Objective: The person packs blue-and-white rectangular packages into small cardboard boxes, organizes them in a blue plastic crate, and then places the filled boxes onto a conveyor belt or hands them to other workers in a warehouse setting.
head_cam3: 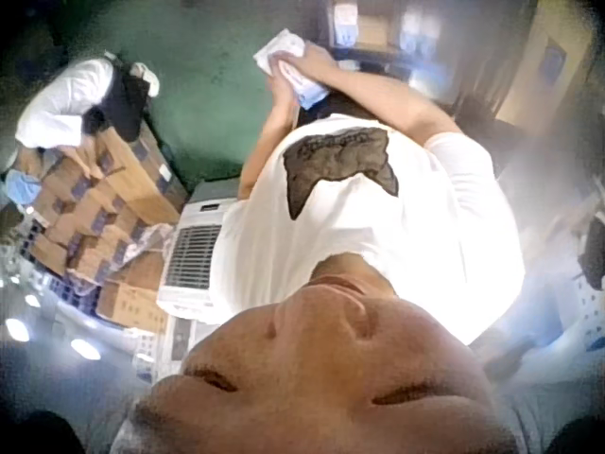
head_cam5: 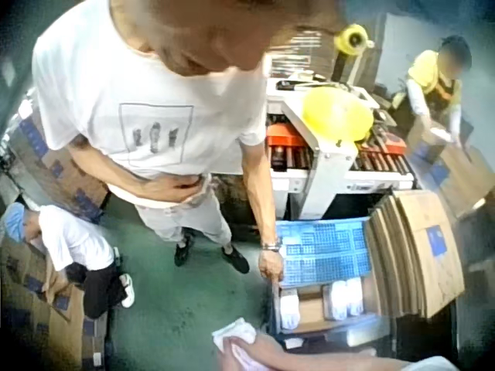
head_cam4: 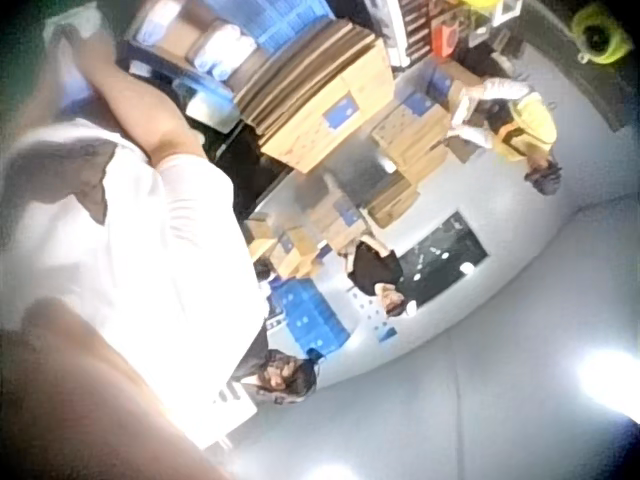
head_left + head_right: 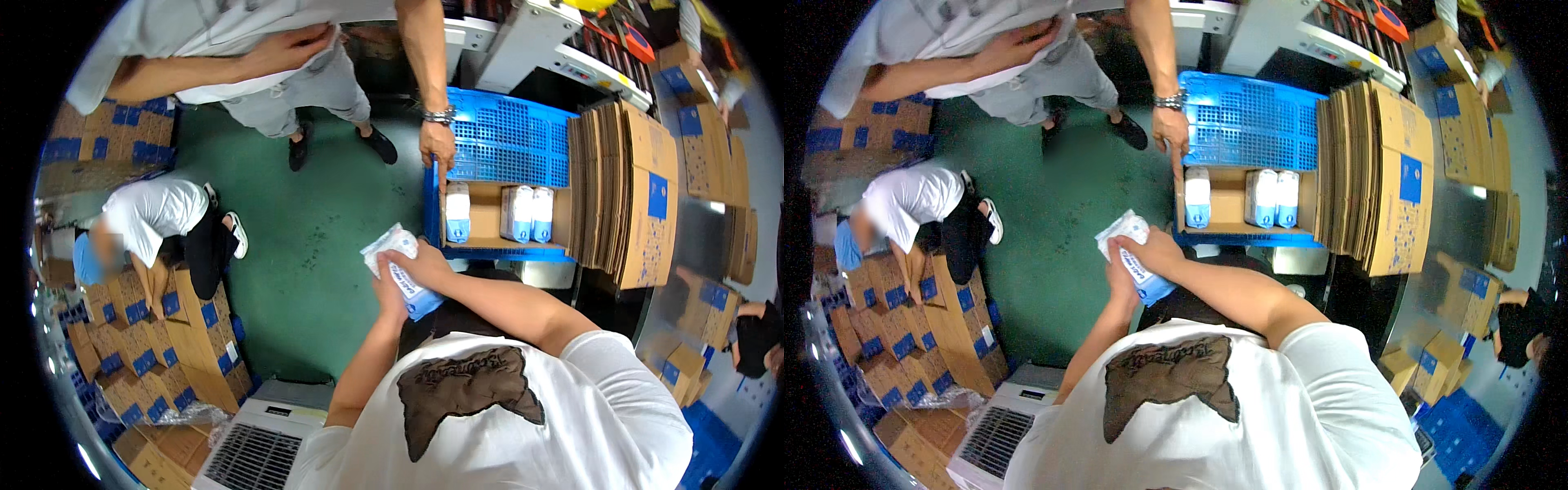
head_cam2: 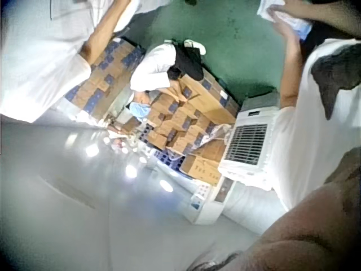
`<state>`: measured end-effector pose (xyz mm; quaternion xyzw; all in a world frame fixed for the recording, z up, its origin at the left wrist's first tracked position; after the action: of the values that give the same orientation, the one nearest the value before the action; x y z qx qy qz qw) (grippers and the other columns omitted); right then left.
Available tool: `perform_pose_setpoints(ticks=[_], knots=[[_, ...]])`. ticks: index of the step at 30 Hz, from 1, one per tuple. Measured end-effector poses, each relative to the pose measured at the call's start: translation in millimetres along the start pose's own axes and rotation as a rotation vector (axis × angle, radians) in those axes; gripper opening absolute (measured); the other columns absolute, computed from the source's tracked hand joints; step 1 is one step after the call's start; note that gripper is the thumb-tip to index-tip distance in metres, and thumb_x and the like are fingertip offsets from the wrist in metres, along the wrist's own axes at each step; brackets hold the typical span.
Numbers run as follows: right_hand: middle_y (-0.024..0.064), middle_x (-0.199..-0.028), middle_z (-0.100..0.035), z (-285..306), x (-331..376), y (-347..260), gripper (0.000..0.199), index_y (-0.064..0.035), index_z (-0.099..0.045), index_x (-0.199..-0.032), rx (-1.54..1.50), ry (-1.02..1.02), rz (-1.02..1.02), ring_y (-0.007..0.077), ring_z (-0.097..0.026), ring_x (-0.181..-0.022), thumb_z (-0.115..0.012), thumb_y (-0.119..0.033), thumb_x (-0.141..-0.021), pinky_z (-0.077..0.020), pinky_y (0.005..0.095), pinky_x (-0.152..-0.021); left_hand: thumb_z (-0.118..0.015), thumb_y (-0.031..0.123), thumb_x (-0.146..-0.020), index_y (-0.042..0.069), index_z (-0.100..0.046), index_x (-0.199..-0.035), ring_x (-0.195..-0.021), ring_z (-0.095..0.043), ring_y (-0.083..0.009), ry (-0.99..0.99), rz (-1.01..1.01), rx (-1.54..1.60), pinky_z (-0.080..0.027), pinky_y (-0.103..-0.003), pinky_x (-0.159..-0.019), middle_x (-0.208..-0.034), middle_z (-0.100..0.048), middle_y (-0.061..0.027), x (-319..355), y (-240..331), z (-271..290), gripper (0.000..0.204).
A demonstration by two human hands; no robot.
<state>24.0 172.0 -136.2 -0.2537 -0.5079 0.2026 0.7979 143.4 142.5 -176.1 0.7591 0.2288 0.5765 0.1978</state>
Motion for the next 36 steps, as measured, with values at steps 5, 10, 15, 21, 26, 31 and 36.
perform_pose_setpoints(ticks=[5,10,15,21,26,31,36], knots=[[0.0262,-0.093,-0.06,-8,-13,-16,0.087,0.0109,-0.054,-0.1,0.128,-0.049,0.005,0.0356,-0.06,-0.09,-0.05,-0.07,-0.068,-0.0471,0.0395,-0.076,-0.045,0.052,-0.086,0.0,-0.048,-0.113,-0.083,-0.062,-0.0212,0.015,0.058,0.042,-0.052,-0.033,-0.067,-0.1,-0.06,-0.0116,-20,1,14,0.059],[0.0223,-0.093,-0.062,-9,-17,-23,0.083,0.0065,-0.058,-0.099,0.214,-0.112,0.004,0.0337,-0.061,-0.087,-0.049,-0.069,-0.068,-0.0488,0.0383,-0.075,-0.043,0.054,-0.086,0.001,-0.048,-0.114,-0.087,-0.061,-0.0221,0.02,0.062,0.092,-0.051,-0.035,-0.072,-0.102,-0.059,-0.0109,-21,-2,15,0.06],[0.0216,-0.093,-0.062,-14,-19,-21,0.08,0.0045,-0.061,-0.098,0.235,-0.153,0.033,0.0331,-0.061,-0.088,-0.05,-0.069,-0.068,-0.0489,0.0387,-0.076,-0.041,0.054,-0.087,0.003,-0.048,-0.116,-0.095,-0.058,-0.0228,0.016,0.089,0.138,-0.048,-0.036,-0.079,-0.107,-0.058,-0.0096,-23,-9,23,0.059],[0.0234,-0.092,-0.062,-14,-19,-19,0.081,0.0056,-0.06,-0.097,0.248,-0.132,0.049,0.0346,-0.061,-0.086,-0.05,-0.069,-0.068,-0.0489,0.0386,-0.075,-0.041,0.052,-0.088,0.003,-0.049,-0.115,-0.093,-0.059,-0.022,0.045,0.099,0.107,-0.049,-0.034,-0.078,-0.106,-0.058,-0.0104,-12,-4,15,0.056],[0.0244,-0.089,-0.062,-10,-14,-1,0.076,0.0054,-0.055,-0.102,0.103,-0.033,0.111,0.0374,-0.061,-0.085,-0.057,-0.063,-0.068,-0.048,0.0392,-0.074,-0.045,0.041,-0.09,0.0,-0.049,-0.113,-0.086,-0.06,-0.0194,0.044,-0.087,-0.088,-0.049,-0.03,-0.073,-0.102,-0.058,-0.0118,-12,9,12,0.047],[0.0252,-0.084,-0.062,16,10,-8,0.071,0.0037,-0.053,-0.1,-0.042,0.08,0.282,0.0388,-0.061,-0.081,-0.061,-0.058,-0.067,-0.0482,0.0434,-0.07,-0.044,0.031,-0.092,-0.002,-0.045,-0.116,-0.089,-0.057,-0.0184,0.041,-0.306,-0.134,-0.047,-0.03,-0.075,-0.104,-0.056,-0.0133,4,15,-7,0.041],[0.0242,-0.082,-0.062,27,16,-6,0.069,0.0031,-0.052,-0.099,0.003,0.102,0.37,0.0392,-0.06,-0.079,-0.061,-0.058,-0.068,-0.0479,0.0443,-0.067,-0.043,0.029,-0.092,-0.003,-0.04,-0.12,-0.094,-0.055,-0.0188,-0.036,-0.328,-0.054,-0.046,-0.03,-0.079,-0.109,-0.053,-0.0138,15,13,-19,0.042]])
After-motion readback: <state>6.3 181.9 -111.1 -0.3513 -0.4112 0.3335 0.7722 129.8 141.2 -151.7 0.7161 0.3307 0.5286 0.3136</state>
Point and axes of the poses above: each hand's wrist, its own x-axis away from the middle knuckle, its own z-axis out of the back of the hand, y = z × x, the point moved 4 cm from there along -x, towards the middle knuckle
